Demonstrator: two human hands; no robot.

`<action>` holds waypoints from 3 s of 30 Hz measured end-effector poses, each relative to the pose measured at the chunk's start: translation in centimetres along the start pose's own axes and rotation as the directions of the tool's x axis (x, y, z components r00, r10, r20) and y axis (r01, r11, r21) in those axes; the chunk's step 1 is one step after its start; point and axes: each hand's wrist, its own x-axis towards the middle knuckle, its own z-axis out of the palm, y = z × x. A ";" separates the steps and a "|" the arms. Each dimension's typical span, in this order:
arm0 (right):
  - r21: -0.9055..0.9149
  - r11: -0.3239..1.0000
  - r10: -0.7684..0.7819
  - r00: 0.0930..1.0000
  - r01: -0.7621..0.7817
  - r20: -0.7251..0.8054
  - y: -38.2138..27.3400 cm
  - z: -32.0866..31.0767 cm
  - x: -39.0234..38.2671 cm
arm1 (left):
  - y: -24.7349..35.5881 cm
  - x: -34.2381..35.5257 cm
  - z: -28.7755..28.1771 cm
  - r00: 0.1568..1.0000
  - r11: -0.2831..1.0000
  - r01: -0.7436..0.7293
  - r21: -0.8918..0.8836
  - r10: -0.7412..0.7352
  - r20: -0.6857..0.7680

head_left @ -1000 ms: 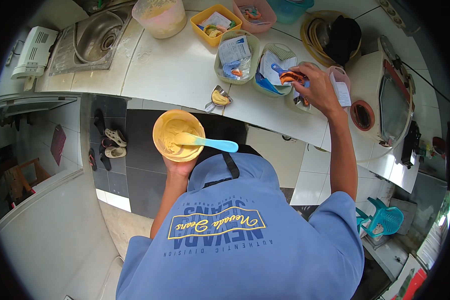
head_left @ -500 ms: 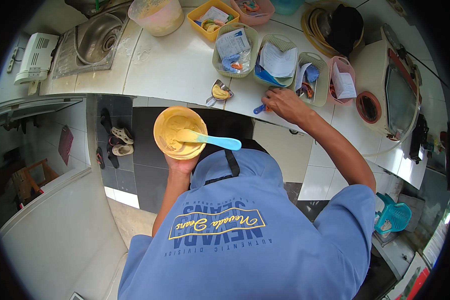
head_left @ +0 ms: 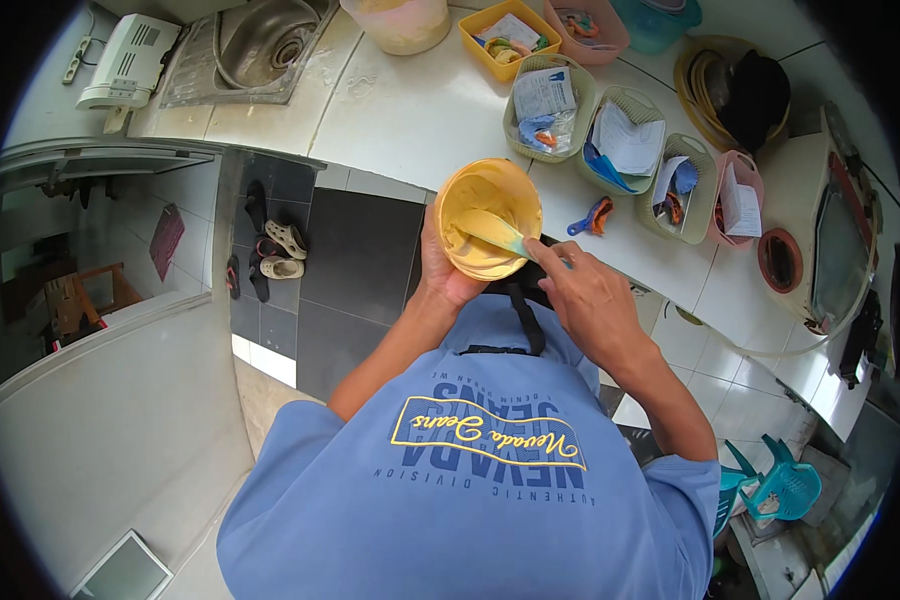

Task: The person mixes dental impression material in a bowl with a spatula and then applies the mixture onto two dental impression trays.

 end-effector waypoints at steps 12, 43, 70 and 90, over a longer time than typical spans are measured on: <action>-0.258 0.950 0.168 0.984 -0.178 -0.060 -1.5 -1.5 1.4 | 2.7 3.2 2.2 0.982 0.974 0.184 0.131 -0.187 0.006; -0.666 0.712 -0.076 0.967 0.224 0.243 -4.4 -8.6 13.9 | 11.6 4.5 3.2 0.798 0.684 0.555 0.473 -0.598 -0.073; 0.585 0.426 0.587 0.703 -0.690 0.402 -4.2 2.4 8.7 | 6.4 9.0 1.1 0.984 0.976 -0.004 0.220 -0.036 0.177; 0.081 0.810 0.547 0.799 -0.580 0.250 1.2 2.2 12.2 | 7.4 9.3 -0.6 0.999 0.988 -0.033 0.148 0.027 0.044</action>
